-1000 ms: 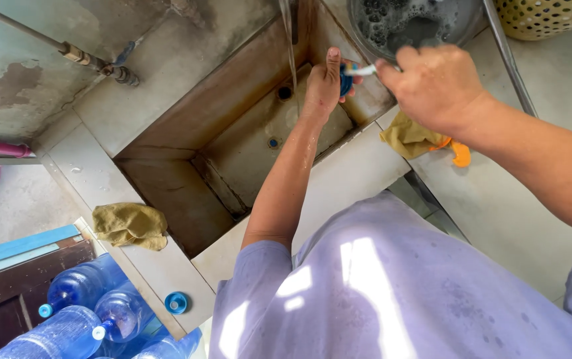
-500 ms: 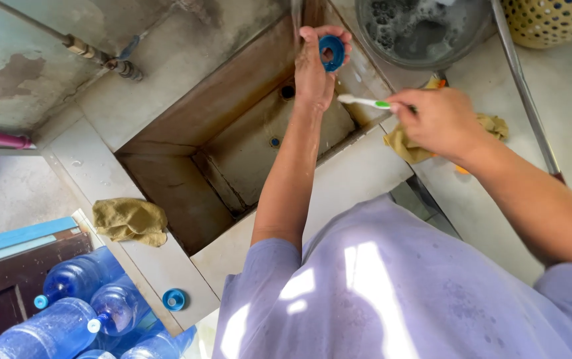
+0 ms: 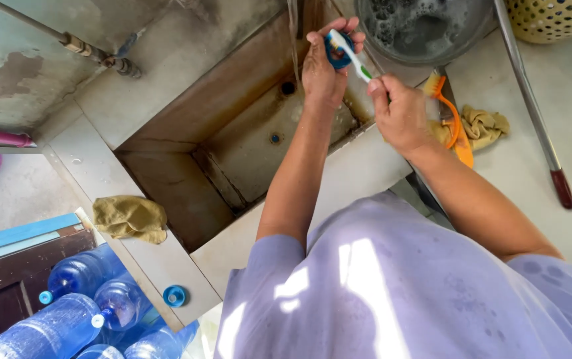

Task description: Cleaning water jug caps and the interior of a large blue water jug using brushes and water.

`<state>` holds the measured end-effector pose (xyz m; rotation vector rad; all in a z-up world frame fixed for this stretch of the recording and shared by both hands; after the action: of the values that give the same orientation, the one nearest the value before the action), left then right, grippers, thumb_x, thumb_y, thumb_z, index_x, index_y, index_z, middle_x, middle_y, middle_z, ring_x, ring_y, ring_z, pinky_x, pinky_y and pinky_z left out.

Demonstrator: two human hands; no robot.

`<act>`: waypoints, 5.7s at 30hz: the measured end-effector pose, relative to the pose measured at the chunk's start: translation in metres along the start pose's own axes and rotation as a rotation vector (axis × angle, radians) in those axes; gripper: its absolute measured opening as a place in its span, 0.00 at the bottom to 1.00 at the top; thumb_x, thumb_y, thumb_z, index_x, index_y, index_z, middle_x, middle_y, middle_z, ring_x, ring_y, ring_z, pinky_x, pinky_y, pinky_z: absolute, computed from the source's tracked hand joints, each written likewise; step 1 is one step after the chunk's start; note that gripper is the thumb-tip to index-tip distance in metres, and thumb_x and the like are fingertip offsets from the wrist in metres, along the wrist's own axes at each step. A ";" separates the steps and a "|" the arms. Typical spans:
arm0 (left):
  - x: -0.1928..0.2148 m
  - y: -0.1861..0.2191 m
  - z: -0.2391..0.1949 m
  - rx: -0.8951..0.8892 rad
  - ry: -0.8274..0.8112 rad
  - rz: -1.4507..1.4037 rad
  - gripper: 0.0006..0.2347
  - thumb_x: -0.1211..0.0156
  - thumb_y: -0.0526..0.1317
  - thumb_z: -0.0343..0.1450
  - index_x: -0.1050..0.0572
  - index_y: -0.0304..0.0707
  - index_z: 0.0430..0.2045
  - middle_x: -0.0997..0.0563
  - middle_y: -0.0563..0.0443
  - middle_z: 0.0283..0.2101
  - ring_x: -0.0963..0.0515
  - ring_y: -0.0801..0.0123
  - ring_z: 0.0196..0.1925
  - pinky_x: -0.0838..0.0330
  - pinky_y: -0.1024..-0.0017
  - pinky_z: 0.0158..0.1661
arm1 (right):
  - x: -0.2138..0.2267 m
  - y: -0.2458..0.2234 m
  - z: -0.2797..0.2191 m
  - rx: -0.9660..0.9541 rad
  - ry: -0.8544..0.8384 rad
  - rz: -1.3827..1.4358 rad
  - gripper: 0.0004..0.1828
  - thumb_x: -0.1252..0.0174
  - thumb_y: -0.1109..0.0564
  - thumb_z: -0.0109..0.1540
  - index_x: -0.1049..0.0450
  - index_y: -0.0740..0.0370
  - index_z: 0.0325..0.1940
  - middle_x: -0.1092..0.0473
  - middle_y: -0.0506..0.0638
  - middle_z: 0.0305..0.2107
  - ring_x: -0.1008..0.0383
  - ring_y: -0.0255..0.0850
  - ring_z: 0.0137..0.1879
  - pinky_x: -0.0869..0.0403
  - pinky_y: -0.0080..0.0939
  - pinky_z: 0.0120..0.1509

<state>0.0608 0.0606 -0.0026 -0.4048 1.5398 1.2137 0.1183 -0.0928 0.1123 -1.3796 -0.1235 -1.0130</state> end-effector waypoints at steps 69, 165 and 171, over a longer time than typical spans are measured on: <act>0.091 0.026 0.001 0.267 0.154 0.089 0.40 0.69 0.71 0.72 0.24 0.26 0.46 0.18 0.35 0.52 0.20 0.57 0.43 0.22 0.57 0.51 | 0.012 0.052 0.008 -0.006 -0.136 -0.223 0.06 0.40 0.54 0.72 0.20 0.54 0.49 0.26 0.52 0.28 0.26 0.47 0.27 0.28 0.46 0.34; 0.131 0.001 -0.040 0.237 0.322 -0.045 0.12 0.57 0.43 0.79 0.28 0.37 0.47 0.19 0.46 0.44 0.18 0.63 0.42 0.18 0.61 0.44 | -0.104 -0.011 0.068 0.480 -0.349 0.110 0.11 0.32 0.66 0.59 0.17 0.60 0.45 0.26 0.55 0.42 0.24 0.47 0.50 0.24 0.42 0.54; 0.125 0.035 -0.064 0.203 0.407 0.185 0.13 0.56 0.44 0.81 0.26 0.35 0.46 0.19 0.49 0.46 0.18 0.66 0.45 0.18 0.63 0.45 | -0.148 0.042 0.061 -0.109 -0.322 0.537 0.12 0.37 0.56 0.65 0.26 0.62 0.50 0.26 0.45 0.37 0.28 0.32 0.36 0.25 0.33 0.39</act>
<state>-0.0451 0.0625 -0.1012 -0.3978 2.0690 1.1459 0.0862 0.0291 0.0056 -1.5555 0.0651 -0.3525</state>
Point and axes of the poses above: each hand's wrist, its own z-axis towards the middle knuckle, its own x-axis out of the back of the hand, y = z × x, the point moved 7 cm from there along z, towards the middle knuckle
